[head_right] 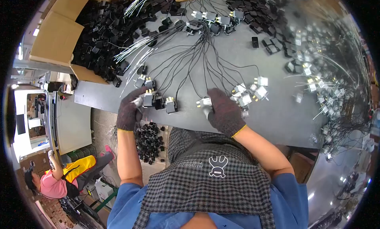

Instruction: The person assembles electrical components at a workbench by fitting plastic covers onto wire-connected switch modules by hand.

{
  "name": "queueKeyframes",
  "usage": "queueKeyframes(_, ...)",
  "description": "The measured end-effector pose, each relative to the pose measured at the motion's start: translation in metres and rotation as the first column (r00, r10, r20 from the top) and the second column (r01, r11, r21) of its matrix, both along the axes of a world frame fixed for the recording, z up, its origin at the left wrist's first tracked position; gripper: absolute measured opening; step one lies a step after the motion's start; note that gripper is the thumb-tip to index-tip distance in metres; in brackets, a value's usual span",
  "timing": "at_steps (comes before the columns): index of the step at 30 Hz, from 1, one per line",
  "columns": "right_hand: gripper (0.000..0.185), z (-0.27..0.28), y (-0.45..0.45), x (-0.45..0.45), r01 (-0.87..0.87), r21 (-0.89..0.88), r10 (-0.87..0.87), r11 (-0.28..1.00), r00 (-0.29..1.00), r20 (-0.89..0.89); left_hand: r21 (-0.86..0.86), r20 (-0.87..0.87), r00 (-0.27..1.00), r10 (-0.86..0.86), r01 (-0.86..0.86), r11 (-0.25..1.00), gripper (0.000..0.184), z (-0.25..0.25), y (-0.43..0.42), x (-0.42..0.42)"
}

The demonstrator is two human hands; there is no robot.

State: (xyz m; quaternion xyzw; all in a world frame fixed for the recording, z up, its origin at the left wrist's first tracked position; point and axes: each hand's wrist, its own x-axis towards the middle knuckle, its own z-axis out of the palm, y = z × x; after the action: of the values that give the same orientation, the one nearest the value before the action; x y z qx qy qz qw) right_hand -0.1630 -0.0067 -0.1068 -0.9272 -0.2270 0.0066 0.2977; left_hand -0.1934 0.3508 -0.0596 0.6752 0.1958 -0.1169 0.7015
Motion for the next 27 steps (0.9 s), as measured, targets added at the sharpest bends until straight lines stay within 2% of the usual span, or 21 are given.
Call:
queueKeyframes(1,0.052,0.014,-0.001,-0.001,-0.057,0.071,0.062,0.996,0.996,-0.068,0.169,-0.130,0.991,0.043,-0.020,0.985,0.053,-0.004,0.008,0.005)
queueKeyframes(2,0.052,0.018,0.001,0.003,-0.059,0.077,0.064,0.995,0.996,-0.059,0.175,-0.121,0.992,0.044,-0.023,0.984,0.053,-0.025,0.014,0.002)
queueKeyframes(4,0.053,0.022,0.006,0.005,-0.104,-0.163,0.076,0.981,0.982,-0.173,0.568,0.209,0.974,0.090,-0.196,0.799,0.049,-0.076,0.021,-0.012)
queueKeyframes(5,0.053,0.016,0.007,0.005,-0.087,-0.164,0.058,0.983,0.983,-0.172,0.678,0.464,0.885,0.050,-0.390,0.623,0.047,-0.066,-0.002,-0.021)
queueKeyframes(6,0.052,0.006,0.006,0.006,-0.067,-0.177,0.036,0.982,0.984,-0.174,0.661,0.522,0.835,0.172,-0.524,0.537,0.049,-0.021,-0.050,-0.025)
queueKeyframes(7,0.052,0.001,0.006,0.006,-0.048,-0.194,0.014,0.980,0.984,-0.176,0.653,0.589,0.798,0.123,-0.560,0.510,0.050,-0.022,-0.070,-0.038)
queueKeyframes(8,0.052,0.003,0.005,0.005,-0.032,-0.208,-0.005,0.978,0.985,-0.173,0.696,0.599,0.800,-0.033,-0.500,0.514,0.049,-0.018,-0.092,-0.052)
queueKeyframes(9,0.050,0.007,0.004,0.002,-0.014,-0.121,-0.005,0.993,0.988,-0.153,0.683,0.491,0.864,-0.116,-0.298,0.667,0.047,-0.029,-0.107,-0.064)
queueKeyframes(10,0.048,0.011,0.003,0.002,-0.002,-0.034,-0.002,0.999,0.992,-0.125,0.700,0.408,0.877,-0.255,-0.121,0.704,0.045,-0.009,-0.132,-0.055)
queueKeyframes(11,0.043,0.007,0.005,0.001,0.034,-0.003,-0.034,0.999,0.999,-0.035,0.732,0.204,0.935,-0.290,0.051,0.679,0.043,-0.017,-0.149,-0.050)
queueKeyframes(12,0.043,0.006,0.003,0.000,0.048,-0.011,-0.049,0.999,0.999,-0.025,0.565,0.310,0.896,-0.318,0.096,0.820,0.042,-0.042,-0.155,-0.046)
queueKeyframes(14,0.056,0.013,0.000,0.002,-0.023,-0.014,0.020,1.000,0.981,-0.195,0.580,0.175,0.948,-0.268,0.120,0.805,0.039,-0.053,-0.171,-0.035)
queueKeyframes(15,0.053,0.021,-0.003,-0.003,0.006,0.097,0.010,0.995,0.987,-0.158,0.575,0.181,0.943,-0.278,0.128,0.808,0.039,-0.066,-0.172,-0.032)
queueKeyframes(17,0.052,0.011,-0.007,0.001,-0.031,0.147,0.054,0.989,0.986,-0.155,0.310,0.143,0.951,-0.274,0.220,0.925,0.038,-0.090,-0.170,-0.024)
queueKeyframes(18,0.052,0.005,-0.008,0.003,-0.077,0.206,0.111,0.976,0.981,-0.157,0.311,0.149,0.949,-0.278,0.222,0.924,0.038,-0.093,-0.172,-0.024)
queueKeyframes(20,0.044,0.007,-0.016,0.011,-0.093,0.262,0.118,0.961,0.990,-0.079,0.157,0.120,0.991,-0.062,0.042,0.987,0.036,-0.092,-0.176,-0.017)
queueKeyframes(22,0.031,0.013,-0.033,0.026,0.010,0.351,-0.046,0.936,0.995,0.094,0.232,0.237,0.971,-0.021,-0.036,0.972,0.035,-0.097,-0.176,-0.019)
queueKeyframes(23,0.029,0.018,-0.044,0.041,0.135,0.396,-0.206,0.908,0.968,0.141,0.036,0.203,0.973,0.114,-0.123,0.992,0.033,-0.097,-0.175,-0.019)
queueKeyframes(24,0.028,0.017,-0.059,0.063,0.300,0.524,-0.332,0.797,0.943,-0.035,-0.159,0.142,0.961,0.239,-0.216,0.963,0.030,-0.097,-0.174,-0.019)
queueKeyframes(25,0.030,0.021,-0.071,0.089,0.437,0.485,-0.501,0.757,0.866,0.001,-0.156,0.146,0.933,0.330,-0.307,0.939,0.026,-0.098,-0.175,-0.018)
queueKeyframes(27,0.029,-0.002,-0.108,0.156,0.417,0.414,-0.567,0.809,0.738,0.367,-0.166,0.167,0.957,0.238,-0.211,0.963,0.026,-0.131,-0.145,-0.028)
